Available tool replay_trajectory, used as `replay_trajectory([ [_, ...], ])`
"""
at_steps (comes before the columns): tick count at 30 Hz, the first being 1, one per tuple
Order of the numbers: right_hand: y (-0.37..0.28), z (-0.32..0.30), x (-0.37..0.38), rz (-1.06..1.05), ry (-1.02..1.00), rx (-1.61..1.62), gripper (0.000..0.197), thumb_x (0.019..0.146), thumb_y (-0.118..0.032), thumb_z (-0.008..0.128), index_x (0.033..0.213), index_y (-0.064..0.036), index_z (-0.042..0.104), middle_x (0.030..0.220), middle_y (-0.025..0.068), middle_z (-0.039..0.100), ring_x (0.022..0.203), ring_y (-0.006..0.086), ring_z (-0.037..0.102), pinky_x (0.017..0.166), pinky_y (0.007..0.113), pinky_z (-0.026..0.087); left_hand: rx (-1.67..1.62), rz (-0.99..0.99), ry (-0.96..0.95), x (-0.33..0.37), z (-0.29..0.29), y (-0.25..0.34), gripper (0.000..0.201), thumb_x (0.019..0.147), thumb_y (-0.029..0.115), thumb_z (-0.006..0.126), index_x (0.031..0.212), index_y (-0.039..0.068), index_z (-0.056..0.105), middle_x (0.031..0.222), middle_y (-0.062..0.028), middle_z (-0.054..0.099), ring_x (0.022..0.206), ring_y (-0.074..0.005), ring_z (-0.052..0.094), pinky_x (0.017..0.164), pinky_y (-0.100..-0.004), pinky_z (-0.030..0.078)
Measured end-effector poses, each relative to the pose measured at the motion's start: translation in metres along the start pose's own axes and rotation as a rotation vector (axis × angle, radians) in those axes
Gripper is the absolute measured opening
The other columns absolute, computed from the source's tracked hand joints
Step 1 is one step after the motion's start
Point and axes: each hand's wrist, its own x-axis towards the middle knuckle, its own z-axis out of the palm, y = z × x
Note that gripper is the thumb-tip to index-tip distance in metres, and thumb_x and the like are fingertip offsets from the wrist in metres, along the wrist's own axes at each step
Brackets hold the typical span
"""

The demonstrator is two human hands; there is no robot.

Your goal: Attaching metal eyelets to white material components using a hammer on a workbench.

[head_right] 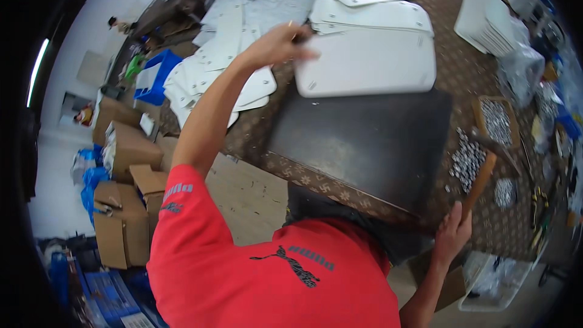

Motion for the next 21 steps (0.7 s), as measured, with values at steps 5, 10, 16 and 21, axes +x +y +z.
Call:
replay_trajectory([
  [5,-0.003,-0.002,-0.001,0.031,0.010,-0.005,0.021,0.104,-0.026,0.057,0.088,-0.0161,0.048,0.060,-0.0116,0.033,0.047,-0.0022,0.030,0.041,0.018,0.020,0.313,-0.091,0.465,0.044,-0.057,-0.037,0.051,0.086,0.042,0.073,0.113,0.000,0.066,0.110,-0.0205,0.067,0.104,-0.0338,0.066,0.087,-0.0446,0.051],
  [10,-0.001,0.005,0.004,0.025,0.038,-0.026,0.027,0.103,-0.033,0.057,0.085,-0.0177,0.045,0.057,-0.0116,0.031,0.043,-0.0012,0.028,0.037,0.020,0.018,0.737,-0.670,0.252,-0.018,-0.059,-0.103,0.035,0.087,0.028,0.063,0.109,0.002,0.071,0.114,-0.0228,0.068,0.107,-0.0345,0.068,0.089,-0.0431,0.055],
  [16,-0.003,0.004,0.002,0.035,0.080,-0.063,0.028,0.103,-0.033,0.057,0.083,-0.0177,0.044,0.056,-0.0113,0.030,0.042,-0.0009,0.026,0.036,0.021,0.017,0.622,-0.837,0.209,-0.049,-0.032,-0.139,0.028,0.083,0.020,0.062,0.102,0.005,0.075,0.104,-0.0194,0.073,0.100,-0.0335,0.071,0.085,-0.0445,0.057],
  [21,-0.006,0.007,-0.002,0.017,0.072,-0.086,0.029,0.103,-0.033,0.057,0.083,-0.0176,0.044,0.056,-0.0112,0.029,0.042,-0.0009,0.024,0.036,0.021,0.016,0.930,-0.631,0.047,-0.049,-0.053,-0.133,0.021,0.084,0.014,0.061,0.096,0.008,0.077,0.102,-0.0145,0.074,0.094,-0.0317,0.073,0.077,-0.0433,0.058],
])
